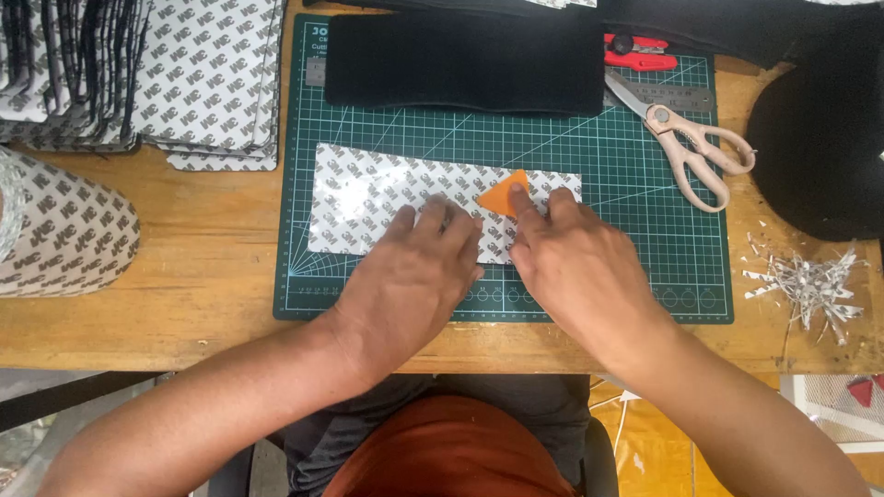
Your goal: Measuring, cutting, and applying adhesive tape to fabric strips using a ruler, knife, and scraper.
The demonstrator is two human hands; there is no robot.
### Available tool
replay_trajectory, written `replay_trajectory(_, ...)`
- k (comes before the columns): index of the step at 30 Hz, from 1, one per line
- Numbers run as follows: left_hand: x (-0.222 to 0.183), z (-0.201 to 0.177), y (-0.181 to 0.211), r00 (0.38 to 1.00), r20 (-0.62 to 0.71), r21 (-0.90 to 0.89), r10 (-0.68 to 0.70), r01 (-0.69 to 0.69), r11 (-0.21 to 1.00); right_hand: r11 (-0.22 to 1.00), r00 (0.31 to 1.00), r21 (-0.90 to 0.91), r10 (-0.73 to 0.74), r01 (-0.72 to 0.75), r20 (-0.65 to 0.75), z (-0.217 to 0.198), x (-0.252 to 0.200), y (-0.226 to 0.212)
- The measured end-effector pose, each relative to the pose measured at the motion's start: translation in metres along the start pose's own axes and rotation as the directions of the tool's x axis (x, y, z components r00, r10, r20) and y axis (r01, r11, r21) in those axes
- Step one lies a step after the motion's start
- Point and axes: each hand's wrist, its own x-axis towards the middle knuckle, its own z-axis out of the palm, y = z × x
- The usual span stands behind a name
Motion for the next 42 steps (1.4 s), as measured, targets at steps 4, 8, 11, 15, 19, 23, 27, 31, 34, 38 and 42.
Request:
replay_trajectory(4, 0.000, 0.000, -0.003, 0.996, -0.083, -0.002, -0.036, 0.036, 0.999, 1.000, 1.000, 0.000, 0.013, -0.013, -0.023, 0.006, 0.017, 0.001)
replay_trajectory(8, -0.002, -0.003, -0.008, 0.992, -0.118, -0.053, -0.034, 0.028, 0.998, 0.997, 0.995, 0.005, 0.075, -0.075, -0.066, -0.003, 0.009, 0.005)
replay_trajectory(11, -0.001, -0.002, -0.010, 0.992, -0.121, -0.042, -0.035, 0.031, 0.999, 0.993, 0.991, -0.036, 0.110, -0.113, -0.070, -0.009, -0.017, 0.000)
replay_trajectory(15, 0.001, -0.002, -0.011, 0.994, -0.108, -0.035, -0.007, 0.003, 0.999, 0.980, 0.982, -0.072, 0.179, -0.183, -0.057, 0.007, -0.029, 0.003)
replay_trajectory(19, 0.002, -0.003, -0.011, 0.995, -0.101, 0.042, -0.003, 0.007, 0.999, 0.982, 0.983, -0.083, 0.166, -0.172, -0.073, 0.004, -0.007, 0.011)
replay_trajectory(23, 0.002, 0.004, -0.011, 0.993, -0.116, -0.005, -0.007, 0.007, 1.000, 0.978, 0.980, -0.067, 0.195, -0.197, -0.035, -0.004, 0.002, 0.018)
replay_trajectory(27, 0.003, -0.002, -0.015, 0.998, -0.027, 0.012, 0.051, -0.051, 0.999, 0.970, 0.968, -0.066, 0.226, -0.234, -0.106, -0.006, -0.030, 0.016)
replay_trajectory(31, 0.008, -0.002, -0.018, 0.995, -0.062, -0.051, 0.072, -0.076, 0.996, 0.966, 0.973, -0.173, 0.162, -0.191, -0.167, 0.021, -0.044, 0.014)
replay_trajectory(34, 0.010, -0.005, -0.019, 0.987, 0.066, -0.017, 0.145, -0.144, 0.989, 0.966, 0.970, -0.172, 0.163, -0.194, -0.178, 0.014, -0.030, 0.021)
replay_trajectory(38, 0.011, -0.008, -0.022, 0.986, 0.095, -0.090, 0.134, -0.125, 0.988, 0.974, 0.970, -0.122, 0.171, -0.193, -0.171, 0.016, -0.015, 0.032)
replay_trajectory(42, 0.012, -0.019, -0.030, 0.976, 0.171, -0.255, 0.138, -0.092, 0.963, 0.915, 0.918, -0.164, 0.386, -0.368, 0.093, -0.021, 0.002, 0.026)
